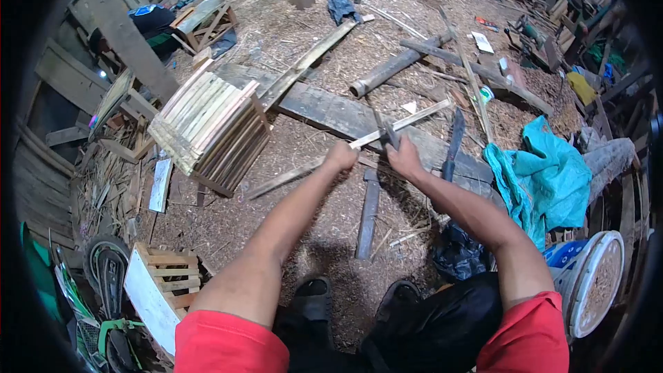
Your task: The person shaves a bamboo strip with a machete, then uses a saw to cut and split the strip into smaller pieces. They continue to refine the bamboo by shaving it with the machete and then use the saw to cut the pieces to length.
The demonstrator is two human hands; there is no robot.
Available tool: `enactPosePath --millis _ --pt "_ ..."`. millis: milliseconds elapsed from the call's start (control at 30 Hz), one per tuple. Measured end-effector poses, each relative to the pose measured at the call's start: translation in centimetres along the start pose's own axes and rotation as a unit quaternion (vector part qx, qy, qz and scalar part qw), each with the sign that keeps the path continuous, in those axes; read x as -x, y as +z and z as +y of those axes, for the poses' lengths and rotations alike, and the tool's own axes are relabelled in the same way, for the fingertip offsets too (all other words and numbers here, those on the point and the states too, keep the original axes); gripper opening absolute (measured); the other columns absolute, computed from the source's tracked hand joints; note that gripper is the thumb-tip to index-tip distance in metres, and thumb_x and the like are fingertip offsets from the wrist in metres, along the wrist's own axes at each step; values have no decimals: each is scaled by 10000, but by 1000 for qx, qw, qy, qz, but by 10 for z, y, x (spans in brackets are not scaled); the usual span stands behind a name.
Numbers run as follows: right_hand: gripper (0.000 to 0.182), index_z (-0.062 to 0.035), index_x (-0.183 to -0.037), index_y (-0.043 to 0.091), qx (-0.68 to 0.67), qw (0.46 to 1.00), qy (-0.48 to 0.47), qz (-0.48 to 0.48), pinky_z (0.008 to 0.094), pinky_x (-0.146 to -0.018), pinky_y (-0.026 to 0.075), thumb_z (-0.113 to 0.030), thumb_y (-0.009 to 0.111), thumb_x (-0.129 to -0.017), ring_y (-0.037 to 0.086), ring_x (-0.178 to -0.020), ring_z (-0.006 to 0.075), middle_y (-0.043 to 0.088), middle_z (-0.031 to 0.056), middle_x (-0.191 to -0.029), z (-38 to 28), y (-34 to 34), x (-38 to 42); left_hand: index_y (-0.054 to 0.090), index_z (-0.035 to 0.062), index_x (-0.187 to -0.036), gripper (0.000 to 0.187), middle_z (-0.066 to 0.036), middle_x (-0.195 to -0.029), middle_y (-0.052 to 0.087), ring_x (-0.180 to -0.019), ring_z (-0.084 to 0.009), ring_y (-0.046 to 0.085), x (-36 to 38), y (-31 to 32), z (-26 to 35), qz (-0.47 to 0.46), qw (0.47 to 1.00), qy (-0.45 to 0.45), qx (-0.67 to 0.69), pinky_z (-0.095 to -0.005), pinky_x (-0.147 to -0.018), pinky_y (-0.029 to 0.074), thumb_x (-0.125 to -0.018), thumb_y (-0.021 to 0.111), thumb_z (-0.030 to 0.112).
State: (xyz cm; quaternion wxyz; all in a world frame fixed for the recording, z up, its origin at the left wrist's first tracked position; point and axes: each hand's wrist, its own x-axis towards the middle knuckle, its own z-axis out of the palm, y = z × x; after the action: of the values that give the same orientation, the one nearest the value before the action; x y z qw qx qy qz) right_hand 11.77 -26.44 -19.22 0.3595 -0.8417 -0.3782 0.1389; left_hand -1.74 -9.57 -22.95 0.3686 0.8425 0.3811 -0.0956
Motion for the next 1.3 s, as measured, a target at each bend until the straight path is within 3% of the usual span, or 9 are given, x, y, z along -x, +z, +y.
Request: enactPosePath --millis 233,533,600,633,733,933,967,1067,1300 --pt "314 19 -1005 502 -115 992 -12 57 523 -764 482 -237 632 -877 616 -864 487 628 288 -876 22 6 25 614 48 -1144 371 -171 -1144 663 -1086 -325 637 34 -43 48 50 901 172 -396 -461 -906 517 -845 642 266" --pt "341 -1 -1036 564 -106 992 -45 58 414 -708 482 -302 653 -904 619 -765 288 637 184 -826 51 18 31 530 65 -1197 380 -190 -1173 611 -1109 -382 589 24 2 36 107 933 192 -287 -515 -893 480 -882 621 259" --pt "377 10 -1085 578 -148 986 44 -61 434 -739 497 -302 645 -885 653 -809 350 657 221 -840 62 18 22 522 67 -1188 334 -226 -1147 613 -1070 -423 587 11 21 16 172 946 228 -156 -519 -860 482 -897 609 206" --pt "268 -2 -1038 596 -239 964 66 -99 367 -671 501 -250 603 -936 634 -694 212 653 113 -761 39 1 30 518 63 -1185 323 -237 -1130 615 -1047 -435 590 2 29 8 184 950 234 -96 -520 -847 484 -905 600 202" --pt "199 -9 -1006 605 -283 951 75 -96 316 -605 481 -200 555 -979 573 -614 126 615 29 -713 23 -15 38 547 52 -1123 245 -245 -967 655 -916 -448 623 4 28 5 171 959 222 -41 -520 -779 494 -950 560 224" --pt "370 -8 -836 622 -212 976 48 -24 326 -559 373 -354 591 -963 438 -613 102 501 5 -640 26 -17 55 614 42 -974 304 -204 -782 664 -765 -414 652 -12 4 -15 55 961 271 24 -477 -684 506 -968 540 337" --pt "395 -6 -824 622 -198 979 55 -15 330 -558 363 -376 591 -959 425 -618 103 489 5 -635 25 -13 67 665 40 -948 342 -182 -765 668 -720 -388 653 -13 4 -16 -12 975 196 101 -445 -681 509 -950 566 367" --pt "403 6 -806 604 -199 979 42 -18 334 -555 361 -366 580 -959 427 -607 111 469 4 -607 25 -4 86 696 12 -780 538 -234 -738 663 -719 -404 656 -21 1 -21 -15 988 131 75 -488 -712 498 -959 507 483" --pt "367 3 -777 575 -214 975 53 -22 323 -552 360 -318 600 -954 394 -607 102 420 -5 -594 27 12 104 689 -7 -734 625 -285 -783 652 -769 -456 642 -17 9 -6 155 981 115 -33 -527 -715 488 -908 534 572"
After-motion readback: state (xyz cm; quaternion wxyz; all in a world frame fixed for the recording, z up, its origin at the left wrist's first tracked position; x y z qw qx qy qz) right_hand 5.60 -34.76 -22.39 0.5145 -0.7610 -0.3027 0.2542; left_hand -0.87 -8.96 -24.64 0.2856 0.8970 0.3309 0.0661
